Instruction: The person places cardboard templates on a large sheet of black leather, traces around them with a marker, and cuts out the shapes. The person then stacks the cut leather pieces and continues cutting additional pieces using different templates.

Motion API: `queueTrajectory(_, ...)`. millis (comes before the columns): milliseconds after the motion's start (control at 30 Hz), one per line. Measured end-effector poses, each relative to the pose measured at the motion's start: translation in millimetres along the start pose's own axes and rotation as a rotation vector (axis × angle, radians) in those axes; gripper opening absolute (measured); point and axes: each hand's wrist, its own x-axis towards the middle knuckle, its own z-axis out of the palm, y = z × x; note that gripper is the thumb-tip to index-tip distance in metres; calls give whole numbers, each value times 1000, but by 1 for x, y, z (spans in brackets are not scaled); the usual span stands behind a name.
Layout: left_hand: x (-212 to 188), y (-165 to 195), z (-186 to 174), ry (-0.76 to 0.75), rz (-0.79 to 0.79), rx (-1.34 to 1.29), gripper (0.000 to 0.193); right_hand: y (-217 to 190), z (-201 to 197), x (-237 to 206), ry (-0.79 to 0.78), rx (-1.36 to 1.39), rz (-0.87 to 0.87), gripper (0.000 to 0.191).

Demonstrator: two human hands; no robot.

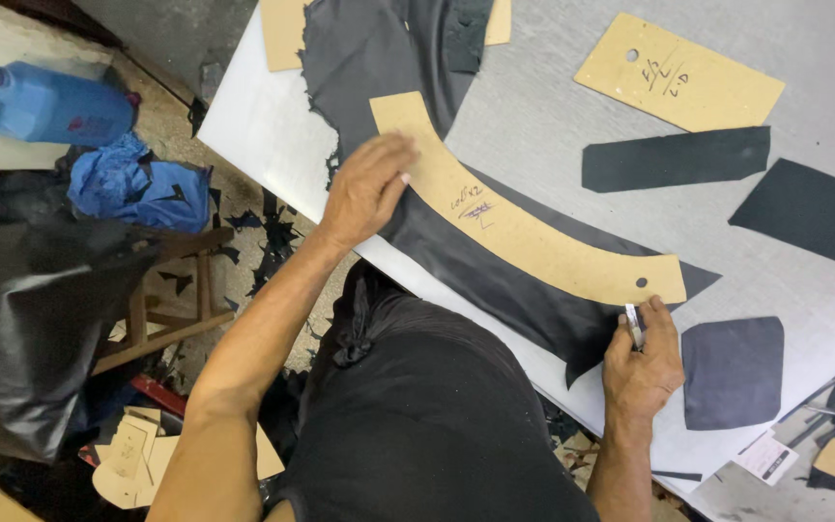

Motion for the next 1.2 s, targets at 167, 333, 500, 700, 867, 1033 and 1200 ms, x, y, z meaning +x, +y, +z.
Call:
queueTrajectory(167, 3, -5, -7, -7, -55, 295, 70, 22, -6, 6, 175, 21, 47, 24)
queueTrajectory(333, -5, -5, -3, -40, -65, 300, 74, 43, -18, 7, 182, 66, 204, 26)
queueTrajectory(500, -7, -23, 3, -11, -24, 279, 70, 40, -10, 1, 51, -36, 77, 28)
queueTrajectory(700, -6, -42, -2, 125, -112, -39, 55, 35, 6, 0, 83, -21, 4, 25)
queueTrajectory(867, -4, -56, -20, 274, -195, -633, 47, 51, 11, -7, 241, 26, -86, 32)
queueTrajectory(1033, -3, -60, -18, 335, -60, -945, 34, 66, 18, -13, 330, 66, -29, 26)
queueTrajectory(1200, -4, -53, -17, 366, -126, -875, 30, 69, 20, -15, 333, 75, -5, 25)
